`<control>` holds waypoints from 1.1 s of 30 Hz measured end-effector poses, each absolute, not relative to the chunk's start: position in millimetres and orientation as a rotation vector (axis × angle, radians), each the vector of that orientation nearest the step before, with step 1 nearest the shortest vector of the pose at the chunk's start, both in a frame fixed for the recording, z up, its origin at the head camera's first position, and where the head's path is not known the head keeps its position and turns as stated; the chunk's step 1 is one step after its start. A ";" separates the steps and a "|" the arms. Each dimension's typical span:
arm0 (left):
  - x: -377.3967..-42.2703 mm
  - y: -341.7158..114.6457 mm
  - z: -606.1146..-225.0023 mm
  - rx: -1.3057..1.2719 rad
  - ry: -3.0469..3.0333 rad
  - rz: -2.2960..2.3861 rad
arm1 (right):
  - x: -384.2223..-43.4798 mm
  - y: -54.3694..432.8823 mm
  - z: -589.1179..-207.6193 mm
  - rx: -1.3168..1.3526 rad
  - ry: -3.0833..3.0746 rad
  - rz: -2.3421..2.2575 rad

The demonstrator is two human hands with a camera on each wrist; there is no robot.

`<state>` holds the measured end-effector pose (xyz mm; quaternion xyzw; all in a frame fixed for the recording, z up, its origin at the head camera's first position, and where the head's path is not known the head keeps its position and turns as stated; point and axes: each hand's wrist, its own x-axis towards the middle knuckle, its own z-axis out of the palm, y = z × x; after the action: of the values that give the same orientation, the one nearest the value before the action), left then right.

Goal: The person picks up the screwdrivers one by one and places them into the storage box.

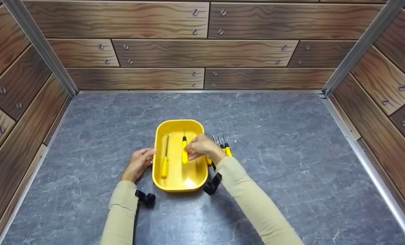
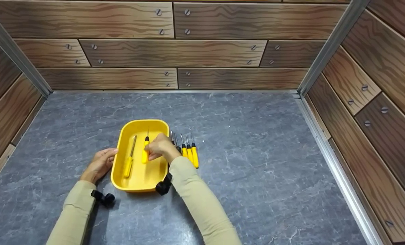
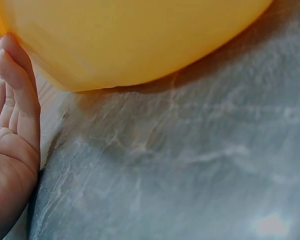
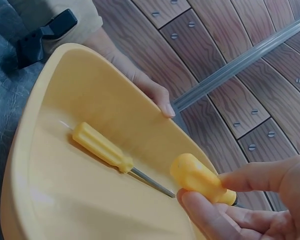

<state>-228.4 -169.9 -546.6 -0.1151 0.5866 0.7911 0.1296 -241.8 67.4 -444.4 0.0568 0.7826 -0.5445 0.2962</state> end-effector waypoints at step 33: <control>-227.7 -172.9 -548.1 -0.255 1.695 2.288 | -250.7 37.5 -466.0 0.201 2.054 -1.428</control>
<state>-227.7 -172.9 -548.1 -0.0882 0.5871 0.7923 0.1408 -250.7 37.5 -466.0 0.0762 0.7780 -0.5408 0.3107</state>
